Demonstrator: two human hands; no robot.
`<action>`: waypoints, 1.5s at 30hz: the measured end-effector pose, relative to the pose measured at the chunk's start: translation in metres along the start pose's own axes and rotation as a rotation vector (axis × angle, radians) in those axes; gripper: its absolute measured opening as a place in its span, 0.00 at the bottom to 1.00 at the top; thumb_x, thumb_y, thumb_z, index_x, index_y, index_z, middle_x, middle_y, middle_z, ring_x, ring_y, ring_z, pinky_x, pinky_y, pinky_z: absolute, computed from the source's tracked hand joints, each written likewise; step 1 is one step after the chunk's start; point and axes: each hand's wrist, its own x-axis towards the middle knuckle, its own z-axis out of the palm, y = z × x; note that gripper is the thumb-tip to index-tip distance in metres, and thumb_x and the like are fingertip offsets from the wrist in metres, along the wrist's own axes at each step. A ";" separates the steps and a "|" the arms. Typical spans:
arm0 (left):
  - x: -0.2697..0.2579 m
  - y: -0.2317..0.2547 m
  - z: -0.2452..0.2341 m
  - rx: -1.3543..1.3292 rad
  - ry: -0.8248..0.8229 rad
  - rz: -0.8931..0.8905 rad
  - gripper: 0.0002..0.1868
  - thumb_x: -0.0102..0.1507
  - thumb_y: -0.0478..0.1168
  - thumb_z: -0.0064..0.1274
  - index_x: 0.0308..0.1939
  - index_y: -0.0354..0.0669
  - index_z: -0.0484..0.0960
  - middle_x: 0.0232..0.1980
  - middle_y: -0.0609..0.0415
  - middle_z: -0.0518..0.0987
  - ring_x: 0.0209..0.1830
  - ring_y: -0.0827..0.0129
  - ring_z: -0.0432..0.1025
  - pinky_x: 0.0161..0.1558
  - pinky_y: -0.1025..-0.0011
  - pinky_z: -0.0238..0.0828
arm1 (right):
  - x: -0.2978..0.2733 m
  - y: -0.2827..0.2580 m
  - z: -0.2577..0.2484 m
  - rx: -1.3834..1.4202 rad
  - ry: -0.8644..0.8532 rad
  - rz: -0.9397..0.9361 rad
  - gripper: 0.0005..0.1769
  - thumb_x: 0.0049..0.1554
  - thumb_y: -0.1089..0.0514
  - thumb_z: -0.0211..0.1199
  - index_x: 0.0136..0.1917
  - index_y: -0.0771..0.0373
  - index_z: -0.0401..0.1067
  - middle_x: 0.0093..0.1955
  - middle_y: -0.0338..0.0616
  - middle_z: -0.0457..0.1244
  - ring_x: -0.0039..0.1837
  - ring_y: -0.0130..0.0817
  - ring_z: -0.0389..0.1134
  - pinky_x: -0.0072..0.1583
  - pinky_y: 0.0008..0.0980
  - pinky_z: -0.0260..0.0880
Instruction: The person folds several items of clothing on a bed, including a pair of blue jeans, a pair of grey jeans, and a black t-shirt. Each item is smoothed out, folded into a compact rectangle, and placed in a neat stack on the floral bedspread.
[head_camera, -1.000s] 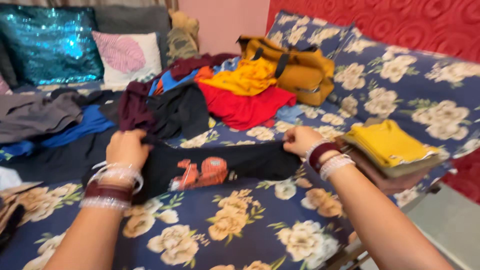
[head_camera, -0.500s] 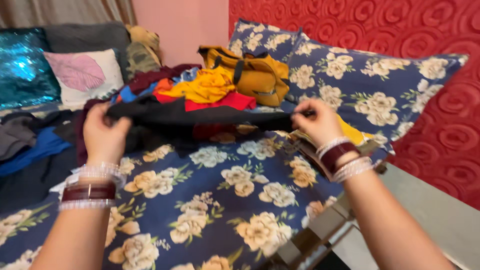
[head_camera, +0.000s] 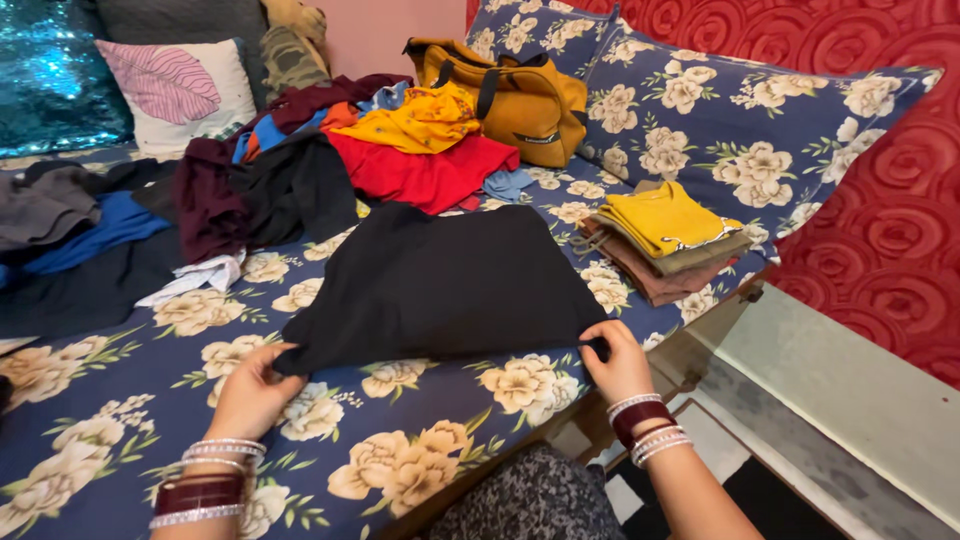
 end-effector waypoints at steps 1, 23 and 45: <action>-0.009 0.001 -0.002 0.043 0.018 0.096 0.24 0.55 0.29 0.61 0.57 0.43 0.83 0.36 0.53 0.78 0.26 0.71 0.66 0.28 0.72 0.62 | -0.004 -0.003 -0.002 0.003 -0.007 0.023 0.08 0.49 0.64 0.66 0.45 0.62 0.74 0.46 0.45 0.65 0.49 0.39 0.69 0.52 0.32 0.69; -0.098 0.008 -0.014 -0.091 0.100 0.294 0.13 0.66 0.38 0.49 0.35 0.34 0.86 0.59 0.51 0.82 0.56 0.68 0.74 0.58 0.73 0.65 | -0.048 -0.063 -0.007 0.167 0.089 0.169 0.08 0.56 0.65 0.61 0.48 0.61 0.79 0.45 0.39 0.68 0.40 0.27 0.64 0.42 0.29 0.65; -0.083 0.004 -0.032 -0.633 0.120 -0.017 0.10 0.66 0.40 0.43 0.40 0.37 0.77 0.57 0.43 0.77 0.56 0.57 0.76 0.56 0.56 0.75 | -0.043 -0.174 0.094 1.004 -0.970 0.196 0.18 0.64 0.55 0.56 0.59 0.69 0.78 0.41 0.48 0.71 0.43 0.28 0.69 0.47 0.25 0.67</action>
